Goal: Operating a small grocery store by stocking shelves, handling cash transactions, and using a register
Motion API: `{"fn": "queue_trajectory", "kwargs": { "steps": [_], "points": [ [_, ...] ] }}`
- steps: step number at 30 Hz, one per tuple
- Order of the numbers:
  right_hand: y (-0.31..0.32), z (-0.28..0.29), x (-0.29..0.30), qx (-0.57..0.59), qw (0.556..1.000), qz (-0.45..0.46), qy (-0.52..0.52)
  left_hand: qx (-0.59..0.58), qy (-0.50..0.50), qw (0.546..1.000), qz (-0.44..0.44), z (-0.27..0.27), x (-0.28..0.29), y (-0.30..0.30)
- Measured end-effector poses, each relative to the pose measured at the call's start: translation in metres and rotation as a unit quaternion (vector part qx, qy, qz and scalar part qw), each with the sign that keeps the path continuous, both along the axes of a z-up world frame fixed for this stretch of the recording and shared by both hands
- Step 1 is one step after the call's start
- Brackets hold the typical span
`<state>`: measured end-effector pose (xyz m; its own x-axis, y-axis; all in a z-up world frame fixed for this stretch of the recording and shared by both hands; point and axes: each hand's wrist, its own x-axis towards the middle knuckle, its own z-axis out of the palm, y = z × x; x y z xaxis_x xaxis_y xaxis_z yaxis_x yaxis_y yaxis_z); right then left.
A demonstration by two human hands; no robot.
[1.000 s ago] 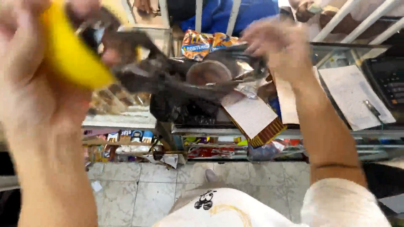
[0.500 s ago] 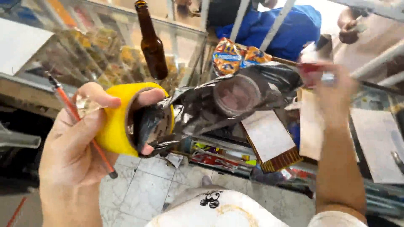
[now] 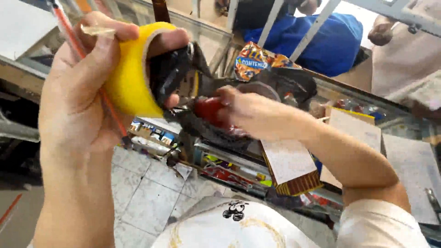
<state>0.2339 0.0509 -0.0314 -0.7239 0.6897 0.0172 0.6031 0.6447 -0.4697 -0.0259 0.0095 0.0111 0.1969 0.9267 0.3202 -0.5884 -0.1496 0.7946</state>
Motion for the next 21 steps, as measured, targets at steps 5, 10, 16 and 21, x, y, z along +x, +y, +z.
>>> {"fn": "queue_trajectory", "kwargs": {
  "steps": [5, 10, 16, 21],
  "points": [
    [0.025, 0.06, 0.013, -0.033, 0.994, 0.007, -0.1, 0.006, -0.007, 1.0, -0.008, 0.002, -0.001, -0.004],
    [0.168, -0.014, 0.126, 0.191, 0.905, -0.325, -0.198, 0.045, 0.091, 0.994, 0.03, -0.018, -0.027, -0.003],
    [0.273, -0.244, 0.239, 0.144, 0.929, -0.204, -0.274, 0.016, -0.036, 0.999, -0.034, -0.011, -0.013, -0.017],
    [0.17, -0.135, 0.218, 0.103, 0.919, -0.355, -0.139, 0.015, -0.026, 0.997, -0.071, -0.01, -0.013, -0.019]
  ]
}}
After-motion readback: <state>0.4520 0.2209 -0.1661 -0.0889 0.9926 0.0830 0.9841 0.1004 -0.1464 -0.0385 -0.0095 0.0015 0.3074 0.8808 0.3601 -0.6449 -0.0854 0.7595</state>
